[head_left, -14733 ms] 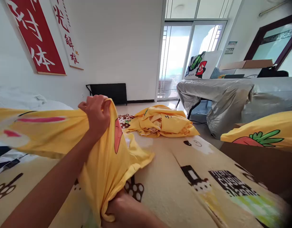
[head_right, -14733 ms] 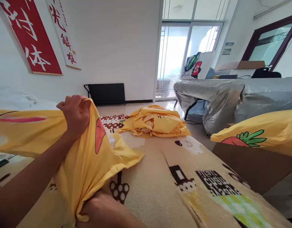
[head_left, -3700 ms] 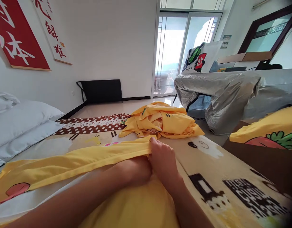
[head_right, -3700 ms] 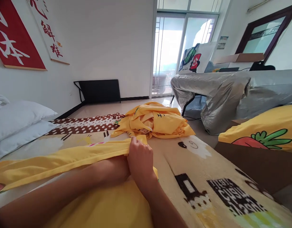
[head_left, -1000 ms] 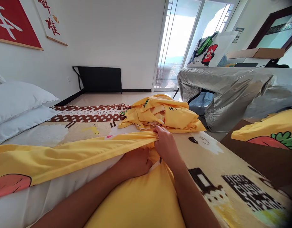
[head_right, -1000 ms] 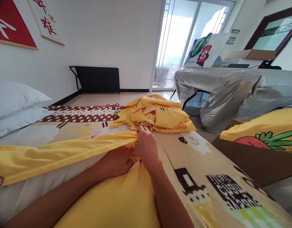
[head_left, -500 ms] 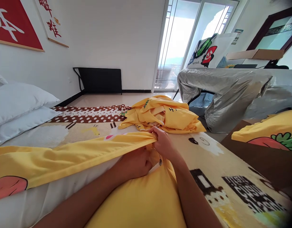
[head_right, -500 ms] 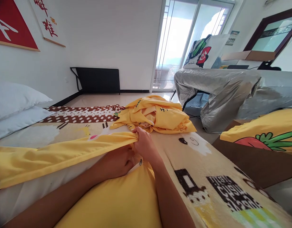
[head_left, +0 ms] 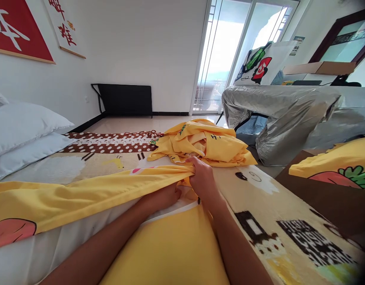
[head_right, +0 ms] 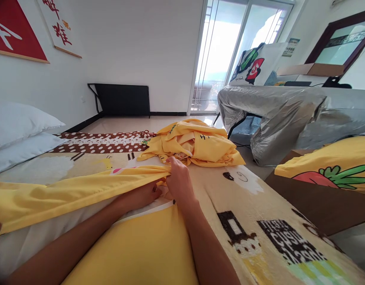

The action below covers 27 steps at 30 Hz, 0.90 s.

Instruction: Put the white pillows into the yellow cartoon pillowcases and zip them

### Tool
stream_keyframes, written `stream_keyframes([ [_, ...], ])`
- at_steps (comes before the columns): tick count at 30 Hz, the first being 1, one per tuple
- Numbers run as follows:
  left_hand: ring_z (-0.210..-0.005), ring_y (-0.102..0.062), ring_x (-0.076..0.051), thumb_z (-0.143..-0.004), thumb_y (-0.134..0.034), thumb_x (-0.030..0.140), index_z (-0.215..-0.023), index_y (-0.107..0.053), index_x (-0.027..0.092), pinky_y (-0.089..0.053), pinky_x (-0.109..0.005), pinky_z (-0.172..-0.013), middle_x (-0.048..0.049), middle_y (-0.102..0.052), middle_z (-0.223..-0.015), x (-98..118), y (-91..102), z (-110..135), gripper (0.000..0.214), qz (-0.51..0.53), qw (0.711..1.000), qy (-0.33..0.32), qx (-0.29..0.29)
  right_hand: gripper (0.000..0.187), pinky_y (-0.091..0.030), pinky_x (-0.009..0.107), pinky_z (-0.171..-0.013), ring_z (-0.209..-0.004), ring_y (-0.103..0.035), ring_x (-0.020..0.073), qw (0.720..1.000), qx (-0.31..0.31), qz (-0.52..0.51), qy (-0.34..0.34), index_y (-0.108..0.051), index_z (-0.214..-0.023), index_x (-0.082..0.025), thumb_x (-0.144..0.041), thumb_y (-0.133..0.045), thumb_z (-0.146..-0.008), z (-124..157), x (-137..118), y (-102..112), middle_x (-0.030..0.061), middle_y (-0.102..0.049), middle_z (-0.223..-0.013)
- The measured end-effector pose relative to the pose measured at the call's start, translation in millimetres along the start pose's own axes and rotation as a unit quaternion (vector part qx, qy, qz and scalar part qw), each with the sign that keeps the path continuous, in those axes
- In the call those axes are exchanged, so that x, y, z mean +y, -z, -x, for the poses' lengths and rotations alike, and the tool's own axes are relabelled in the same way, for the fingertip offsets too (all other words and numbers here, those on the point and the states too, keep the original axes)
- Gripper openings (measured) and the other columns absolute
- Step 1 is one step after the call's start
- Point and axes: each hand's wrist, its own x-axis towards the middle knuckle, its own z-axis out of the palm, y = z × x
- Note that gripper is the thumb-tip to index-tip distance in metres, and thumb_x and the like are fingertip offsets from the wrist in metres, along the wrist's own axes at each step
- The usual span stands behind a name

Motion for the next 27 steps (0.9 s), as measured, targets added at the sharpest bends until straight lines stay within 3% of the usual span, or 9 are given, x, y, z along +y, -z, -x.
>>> stream_keyframes([
  [7, -0.096, -0.058, -0.023, -0.075, -0.05, 0.023, -0.094, -0.06, 0.02, -0.046, -0.037, -0.091, -0.0036, -0.065, -0.099, 0.5, 3.2, -3.2, 0.022, 0.089, 0.996, 0.027, -0.013, 0.037, -0.037, 0.024, -0.065, -0.075, -0.058, 0.018, 0.999, 0.03, 0.009, 0.017, -0.061, -0.083, -0.017, -0.001, -0.042, -0.056, -0.1, 3.1, -1.6, 0.0054, -0.066, -0.081],
  [10, -0.101, -0.058, -0.025, -0.081, -0.046, 0.025, -0.095, -0.062, 0.02, -0.042, -0.042, -0.098, -0.0061, -0.065, -0.106, 0.5, -0.1, -2.0, 0.022, 0.096, 0.994, 0.046, 0.027, 0.035, -0.037, 0.023, -0.063, -0.071, -0.057, 0.0171, 0.999, 0.031, -0.005, 0.027, -0.06, -0.08, -0.018, -0.001, -0.042, -0.055, -1.2, 4.1, -0.9, 0.0036, -0.066, -0.076],
  [14, -0.119, -0.052, -0.025, -0.091, -0.037, 0.037, -0.113, -0.06, 0.023, -0.033, -0.044, -0.109, -0.0057, -0.062, -0.121, 3.5, -1.6, -0.6, 0.035, 0.16, 0.978, 0.082, 0.103, 0.032, -0.036, 0.023, -0.062, -0.067, -0.056, 0.0162, 0.999, 0.026, -0.009, 0.028, -0.061, -0.079, -0.017, -0.002, -0.044, -0.056, -1.8, 2.8, 0.6, 0.0027, -0.065, -0.072],
  [20, -0.118, -0.053, -0.023, -0.086, -0.047, 0.047, -0.114, -0.059, 0.025, -0.035, -0.043, -0.11, -0.0042, -0.059, -0.129, 4.4, -6.7, 0.4, 0.037, 0.303, 0.925, 0.15, 0.173, 0.032, -0.037, 0.024, -0.064, -0.071, -0.058, 0.0177, 1.0, 0.016, -0.001, 0.017, -0.063, -0.082, -0.017, -0.002, -0.045, -0.06, -1.2, 0.0, 2.3, 0.0047, -0.067, -0.076],
  [24, -0.131, -0.041, -0.025, -0.084, -0.05, 0.047, -0.12, -0.057, 0.024, -0.023, -0.046, -0.116, -0.0049, -0.053, -0.136, -3.3, -21.6, 2.5, 0.043, 0.303, 0.911, 0.157, 0.23, 0.038, -0.037, 0.026, -0.069, -0.08, -0.06, 0.0203, 1.0, -0.014, 0.024, -0.008, -0.065, -0.089, -0.016, -0.001, -0.044, -0.061, 0.0, -2.4, 4.9, 0.0071, -0.069, -0.086],
  [27, -0.131, -0.042, -0.025, -0.083, -0.048, 0.053, -0.121, -0.057, 0.022, -0.026, -0.045, -0.115, -0.0056, -0.055, -0.133, -6.4, -27.3, 5.3, 0.049, 0.32, 0.908, 0.132, 0.235, 0.037, -0.038, 0.027, -0.073, -0.088, -0.06, 0.0218, 0.999, -0.023, 0.045, -0.011, -0.068, -0.087, -0.016, -0.003, -0.043, -0.063, 1.2, -4.2, 8.0, 0.0095, -0.068, -0.093],
])
